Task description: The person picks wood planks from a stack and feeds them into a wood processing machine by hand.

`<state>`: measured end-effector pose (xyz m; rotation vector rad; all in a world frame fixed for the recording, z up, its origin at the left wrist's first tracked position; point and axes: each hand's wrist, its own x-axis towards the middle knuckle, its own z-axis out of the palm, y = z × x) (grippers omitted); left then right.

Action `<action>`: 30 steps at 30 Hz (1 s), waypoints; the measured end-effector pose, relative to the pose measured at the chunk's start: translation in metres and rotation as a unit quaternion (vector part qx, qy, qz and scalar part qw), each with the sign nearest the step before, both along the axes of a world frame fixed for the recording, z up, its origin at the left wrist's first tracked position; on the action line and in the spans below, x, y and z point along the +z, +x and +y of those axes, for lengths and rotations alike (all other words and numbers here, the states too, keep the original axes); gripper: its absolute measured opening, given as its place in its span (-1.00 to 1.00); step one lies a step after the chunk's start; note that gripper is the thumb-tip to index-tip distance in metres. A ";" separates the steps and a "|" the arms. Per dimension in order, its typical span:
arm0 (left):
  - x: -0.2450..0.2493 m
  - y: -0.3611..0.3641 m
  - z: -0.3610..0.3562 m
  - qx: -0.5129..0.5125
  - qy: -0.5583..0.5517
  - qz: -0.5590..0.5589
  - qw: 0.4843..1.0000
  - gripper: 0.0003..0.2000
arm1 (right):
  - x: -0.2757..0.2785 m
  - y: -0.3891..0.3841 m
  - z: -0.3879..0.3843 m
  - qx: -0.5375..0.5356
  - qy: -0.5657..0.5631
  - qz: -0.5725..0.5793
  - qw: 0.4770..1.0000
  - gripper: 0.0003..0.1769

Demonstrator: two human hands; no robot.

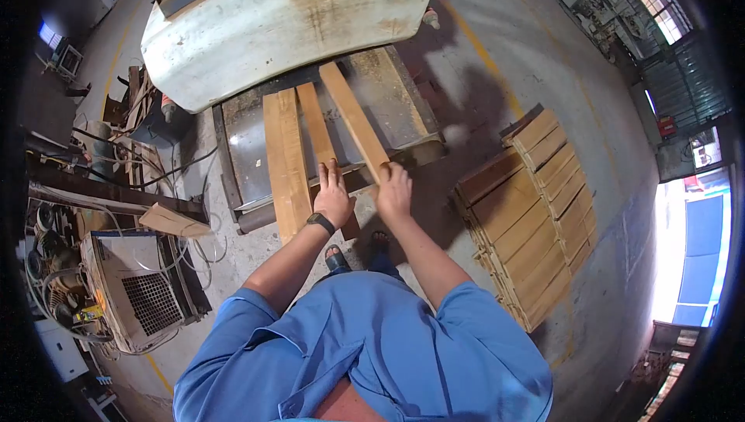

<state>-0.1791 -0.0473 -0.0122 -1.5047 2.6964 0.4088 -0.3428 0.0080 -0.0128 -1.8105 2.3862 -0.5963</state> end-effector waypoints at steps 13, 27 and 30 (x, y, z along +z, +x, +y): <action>0.006 0.000 0.033 0.157 0.049 0.213 0.963 -0.11 | -0.087 0.051 0.075 -0.035 0.162 -0.702 0.693 -0.24; 0.017 0.012 0.009 0.308 0.421 0.611 0.595 -0.54 | 0.050 0.069 0.073 0.180 -0.040 -0.130 0.974 -0.05; 0.004 0.018 0.005 0.300 0.504 0.649 0.484 -0.63 | 0.064 0.066 0.073 0.220 -0.045 -0.160 0.961 -0.13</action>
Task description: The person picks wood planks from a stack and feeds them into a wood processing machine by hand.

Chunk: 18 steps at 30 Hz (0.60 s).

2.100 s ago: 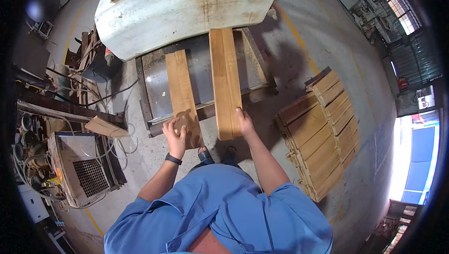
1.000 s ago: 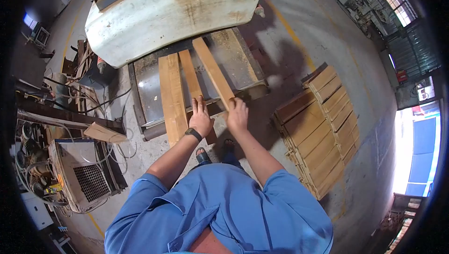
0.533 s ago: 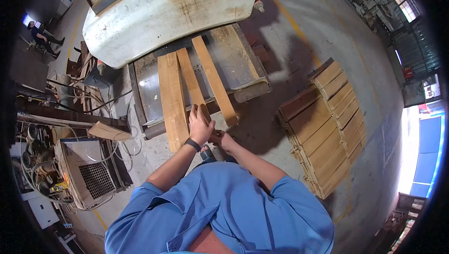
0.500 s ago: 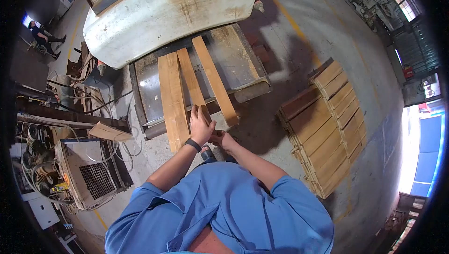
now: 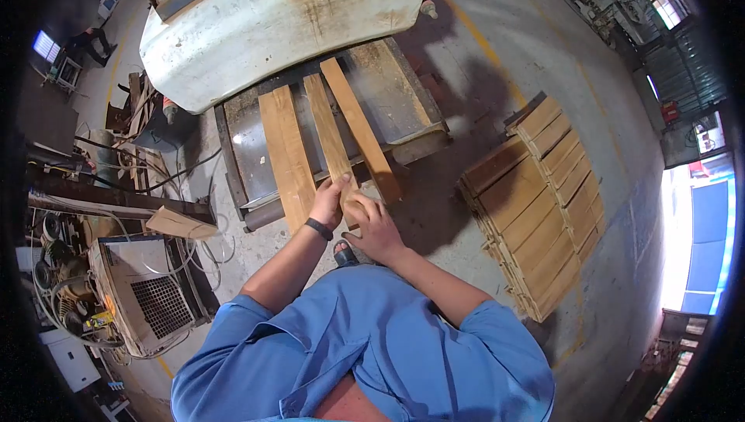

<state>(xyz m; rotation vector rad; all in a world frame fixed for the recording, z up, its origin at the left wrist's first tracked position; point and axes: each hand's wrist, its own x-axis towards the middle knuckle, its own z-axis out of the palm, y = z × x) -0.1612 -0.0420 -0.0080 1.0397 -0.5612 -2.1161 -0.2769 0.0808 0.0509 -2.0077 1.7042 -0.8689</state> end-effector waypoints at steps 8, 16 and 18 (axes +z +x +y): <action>-0.009 0.004 0.006 -0.038 0.050 0.047 0.997 -0.59 | -0.011 -0.020 -0.005 -0.155 0.358 -0.669 0.633 -0.45; 0.007 -0.011 0.006 -0.065 -0.219 -0.181 0.957 -0.31 | -0.006 -0.019 -0.008 -0.195 0.178 -0.278 0.924 -0.42; -0.008 -0.015 0.009 -0.063 -0.170 -0.190 0.965 -0.31 | -0.007 -0.009 -0.011 -0.179 0.072 -0.083 0.978 -0.37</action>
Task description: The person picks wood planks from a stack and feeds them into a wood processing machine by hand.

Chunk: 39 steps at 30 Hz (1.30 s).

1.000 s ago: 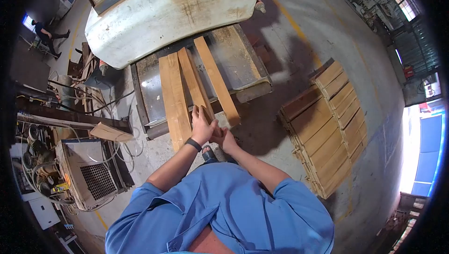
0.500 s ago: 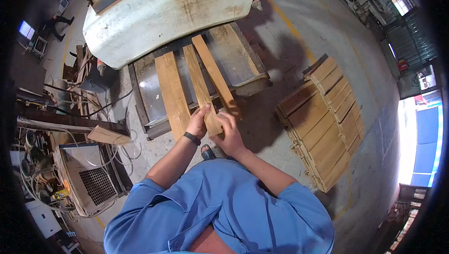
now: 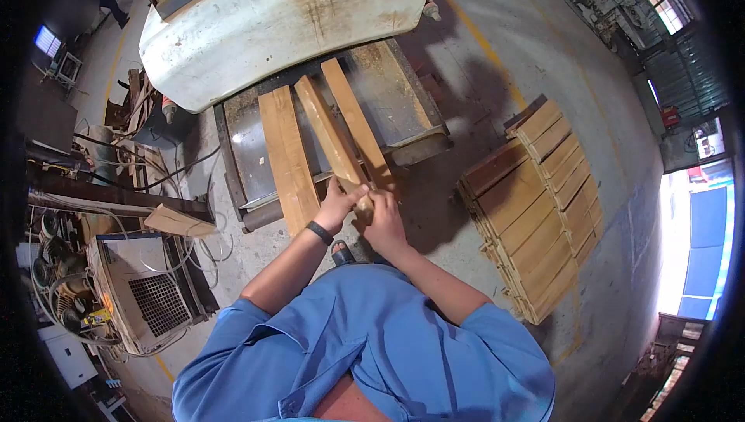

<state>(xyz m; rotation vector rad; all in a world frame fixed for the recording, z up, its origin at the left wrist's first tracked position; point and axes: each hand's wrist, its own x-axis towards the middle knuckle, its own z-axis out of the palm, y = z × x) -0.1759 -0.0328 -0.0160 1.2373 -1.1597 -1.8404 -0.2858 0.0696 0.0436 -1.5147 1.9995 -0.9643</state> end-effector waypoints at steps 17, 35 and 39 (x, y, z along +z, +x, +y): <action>-0.090 -0.014 -0.017 -0.003 -0.010 -0.197 0.980 -0.11 | -0.032 -0.113 -0.028 0.288 0.103 0.202 0.931 -0.12; -0.016 0.006 -0.055 0.028 -0.221 -0.268 0.937 -0.46 | -0.065 -0.096 -0.086 0.296 -0.051 0.259 0.918 -0.38; 0.015 0.045 -0.055 0.092 -0.225 -0.180 0.953 -0.58 | -0.046 -0.084 -0.146 0.295 -0.014 0.268 0.917 -0.38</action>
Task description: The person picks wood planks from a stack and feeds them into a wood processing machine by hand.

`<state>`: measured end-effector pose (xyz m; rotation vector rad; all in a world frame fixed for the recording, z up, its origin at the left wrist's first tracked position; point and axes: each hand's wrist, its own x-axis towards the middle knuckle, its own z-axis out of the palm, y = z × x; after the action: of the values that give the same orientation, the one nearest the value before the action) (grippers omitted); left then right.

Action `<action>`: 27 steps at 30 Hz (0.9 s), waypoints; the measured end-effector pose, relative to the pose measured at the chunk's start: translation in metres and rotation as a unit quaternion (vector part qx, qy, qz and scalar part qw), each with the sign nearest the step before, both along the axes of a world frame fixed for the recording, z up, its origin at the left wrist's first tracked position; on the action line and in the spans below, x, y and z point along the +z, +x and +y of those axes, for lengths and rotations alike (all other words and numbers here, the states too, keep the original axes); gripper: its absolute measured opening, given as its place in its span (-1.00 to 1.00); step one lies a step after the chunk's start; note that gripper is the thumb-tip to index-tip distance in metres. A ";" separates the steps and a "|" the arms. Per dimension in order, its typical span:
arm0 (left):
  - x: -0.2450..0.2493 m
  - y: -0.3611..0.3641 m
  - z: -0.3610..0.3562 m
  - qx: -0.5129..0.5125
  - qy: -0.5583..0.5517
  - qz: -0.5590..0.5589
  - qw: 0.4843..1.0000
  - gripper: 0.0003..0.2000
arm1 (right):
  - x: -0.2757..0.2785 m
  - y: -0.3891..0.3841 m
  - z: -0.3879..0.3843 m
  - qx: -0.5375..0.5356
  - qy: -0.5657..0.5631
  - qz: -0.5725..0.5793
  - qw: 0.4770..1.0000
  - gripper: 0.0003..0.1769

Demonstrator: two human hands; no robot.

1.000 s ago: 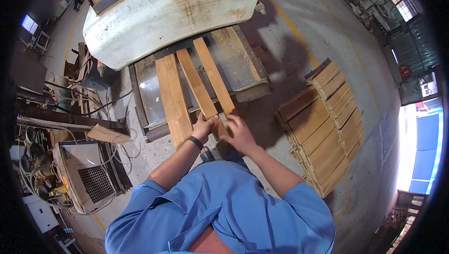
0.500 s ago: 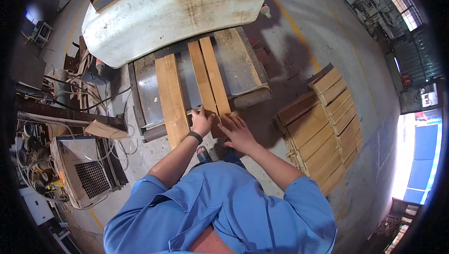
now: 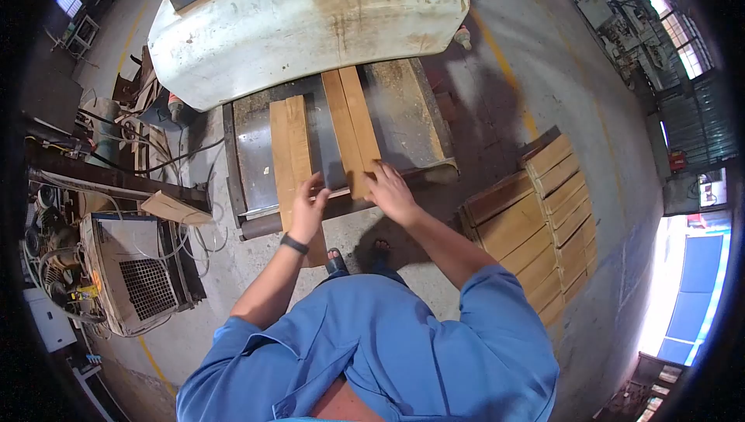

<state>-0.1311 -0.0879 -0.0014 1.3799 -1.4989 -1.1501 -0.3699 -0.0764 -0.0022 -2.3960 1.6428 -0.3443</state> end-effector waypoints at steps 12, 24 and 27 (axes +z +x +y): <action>-0.014 0.129 0.065 0.163 0.092 0.035 0.982 -0.64 | -0.004 0.014 -0.145 -0.014 0.024 0.072 0.997 -0.36; -0.086 0.135 0.089 0.086 0.212 -0.034 0.973 -0.38 | 0.003 0.107 -0.058 -0.149 0.002 -0.219 0.964 -0.57; -0.102 0.124 0.087 0.123 0.193 -0.032 0.973 -0.30 | -0.034 0.135 0.031 -0.270 0.106 -0.299 0.909 -0.50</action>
<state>-0.0067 -0.0010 -0.1033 1.8229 -1.1416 -1.2889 -0.2346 -0.0450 -0.0361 -1.4277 1.8588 -0.8403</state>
